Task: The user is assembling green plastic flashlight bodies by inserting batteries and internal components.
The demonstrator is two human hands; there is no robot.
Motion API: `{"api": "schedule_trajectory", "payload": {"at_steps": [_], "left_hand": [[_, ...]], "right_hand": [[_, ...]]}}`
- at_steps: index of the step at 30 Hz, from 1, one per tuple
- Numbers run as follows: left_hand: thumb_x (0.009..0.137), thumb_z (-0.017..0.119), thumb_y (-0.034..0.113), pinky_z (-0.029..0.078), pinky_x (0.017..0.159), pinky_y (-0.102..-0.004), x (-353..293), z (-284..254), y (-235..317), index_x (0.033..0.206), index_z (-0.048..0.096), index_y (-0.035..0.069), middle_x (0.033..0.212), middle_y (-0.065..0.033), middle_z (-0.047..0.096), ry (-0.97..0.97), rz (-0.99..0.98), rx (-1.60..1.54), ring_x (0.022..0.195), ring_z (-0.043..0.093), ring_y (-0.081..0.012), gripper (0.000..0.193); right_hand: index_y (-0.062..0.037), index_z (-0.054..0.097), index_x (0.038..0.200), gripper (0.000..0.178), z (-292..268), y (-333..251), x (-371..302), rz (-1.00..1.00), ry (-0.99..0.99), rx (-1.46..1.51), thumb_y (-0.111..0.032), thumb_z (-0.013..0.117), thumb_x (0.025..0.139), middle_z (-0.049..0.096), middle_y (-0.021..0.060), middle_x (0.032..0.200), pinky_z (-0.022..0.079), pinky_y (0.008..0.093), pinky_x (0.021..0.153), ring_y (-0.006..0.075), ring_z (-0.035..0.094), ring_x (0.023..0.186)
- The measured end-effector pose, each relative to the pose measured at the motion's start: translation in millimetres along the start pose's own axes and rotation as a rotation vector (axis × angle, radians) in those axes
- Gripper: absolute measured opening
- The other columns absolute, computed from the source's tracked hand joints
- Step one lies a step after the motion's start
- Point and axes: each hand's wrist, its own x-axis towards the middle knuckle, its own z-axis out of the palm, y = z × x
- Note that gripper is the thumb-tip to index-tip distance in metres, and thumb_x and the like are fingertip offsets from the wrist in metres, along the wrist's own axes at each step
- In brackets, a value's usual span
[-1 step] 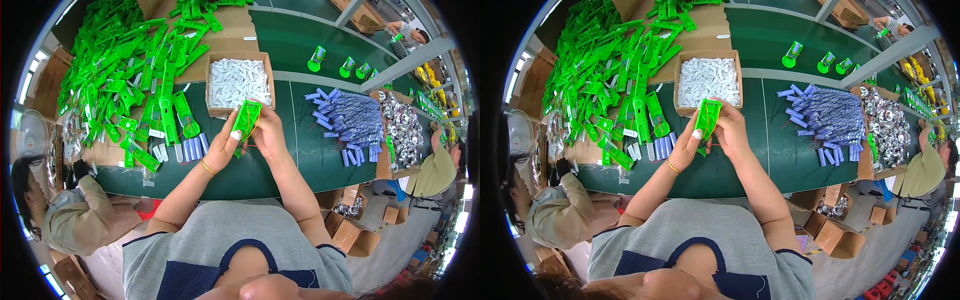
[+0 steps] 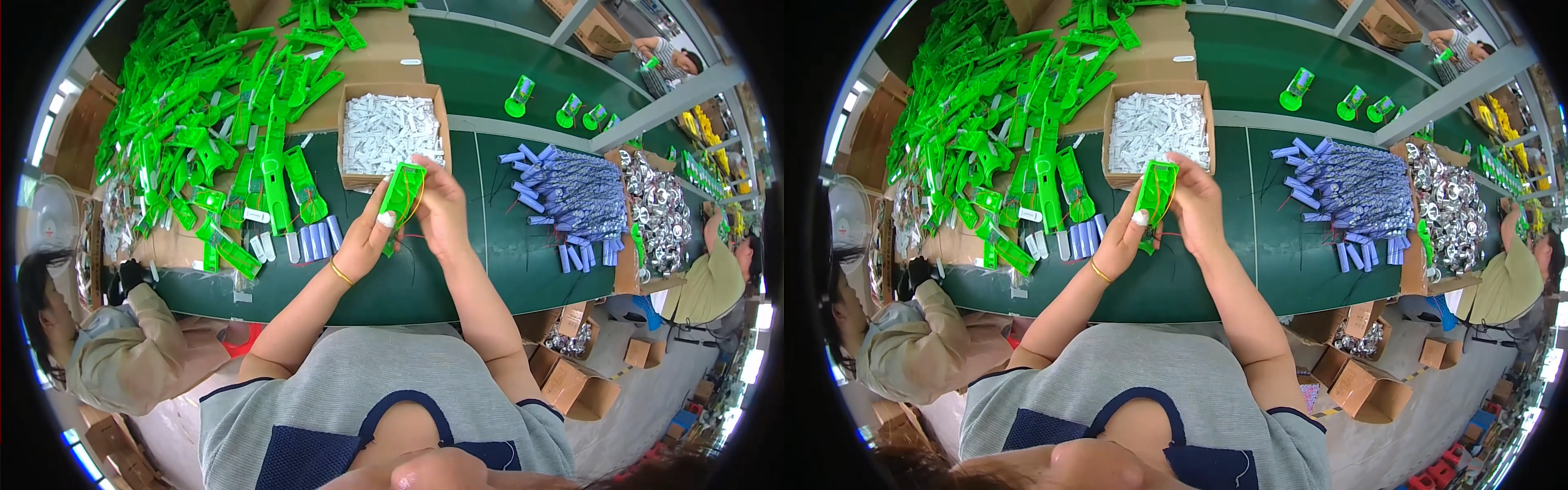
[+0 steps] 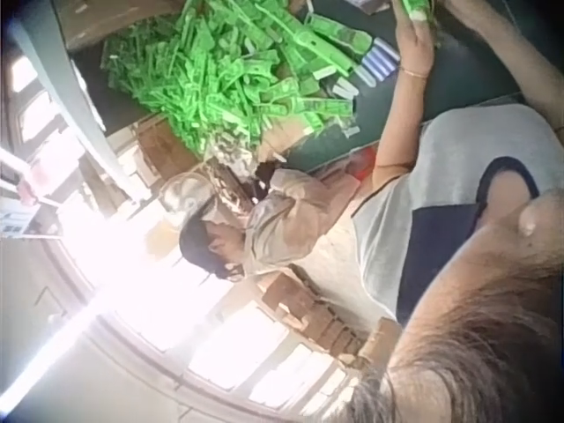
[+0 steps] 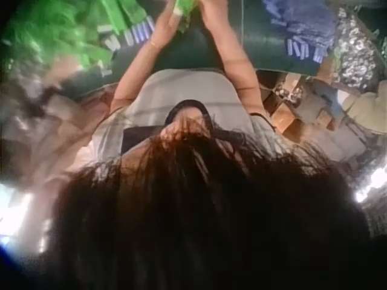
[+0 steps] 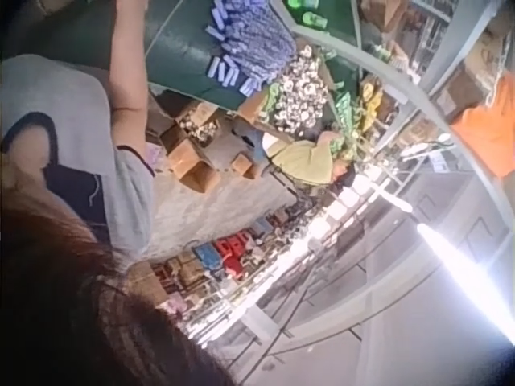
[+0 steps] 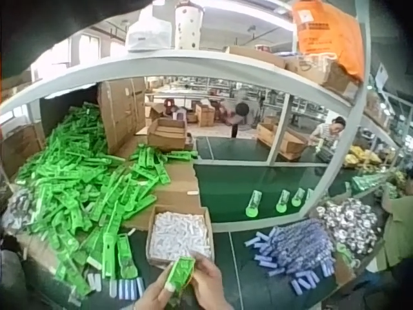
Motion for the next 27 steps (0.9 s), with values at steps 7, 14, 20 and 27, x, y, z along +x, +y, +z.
{"api": "schedule_trajectory", "payload": {"at_steps": [7,14,20,27], "left_hand": [[0.103,0.049,0.027,0.052,0.078,-0.0319,-7.0,-10.1,-10.3,0.156,0.016,0.002,0.112,-0.0149,0.063,0.158,0.128,0.210,0.087,0.063,-0.0203,0.067],[0.108,0.044,0.028,0.040,0.105,-0.0302,-13.4,-15.8,-5.0,0.151,0.032,0.003,0.133,-0.0071,0.052,0.230,0.035,-0.233,0.120,0.050,-0.0150,0.051],[0.105,0.049,0.020,0.046,0.096,-0.0290,-23.3,-29.0,-5.1,0.149,0.037,0.003,0.123,-0.0048,0.059,0.164,-0.059,-0.220,0.108,0.055,-0.0120,0.048],[0.101,0.047,0.008,0.051,0.091,-0.0297,-35.2,-38.7,6.3,0.143,0.045,0.001,0.116,-0.0049,0.063,0.283,-0.069,-0.272,0.100,0.062,-0.0133,0.042]], "right_hand": [[0.0001,0.051,0.136,0.052,24.0,3.7,-18.5,-0.225,-0.024,-0.768,-0.004,0.070,0.088,0.065,0.0037,0.087,0.051,0.0251,0.065,0.0079,0.060,0.078],[-0.0040,0.056,0.129,0.048,35.2,39.2,-42.4,-0.618,-0.045,-0.991,0.003,0.068,0.083,0.058,0.0074,0.080,0.049,0.0335,0.061,0.0204,0.057,0.070],[-0.0053,0.057,0.123,0.047,28.9,48.8,-44.8,-0.753,-0.234,-1.232,0.005,0.068,0.078,0.058,0.0083,0.083,0.048,0.0410,0.070,0.0278,0.056,0.076],[-0.0034,0.058,0.118,0.038,37.5,44.0,-46.7,-0.578,-0.332,-1.011,0.002,0.068,0.082,0.062,0.0091,0.088,0.051,0.0368,0.068,0.0245,0.061,0.078]]}}
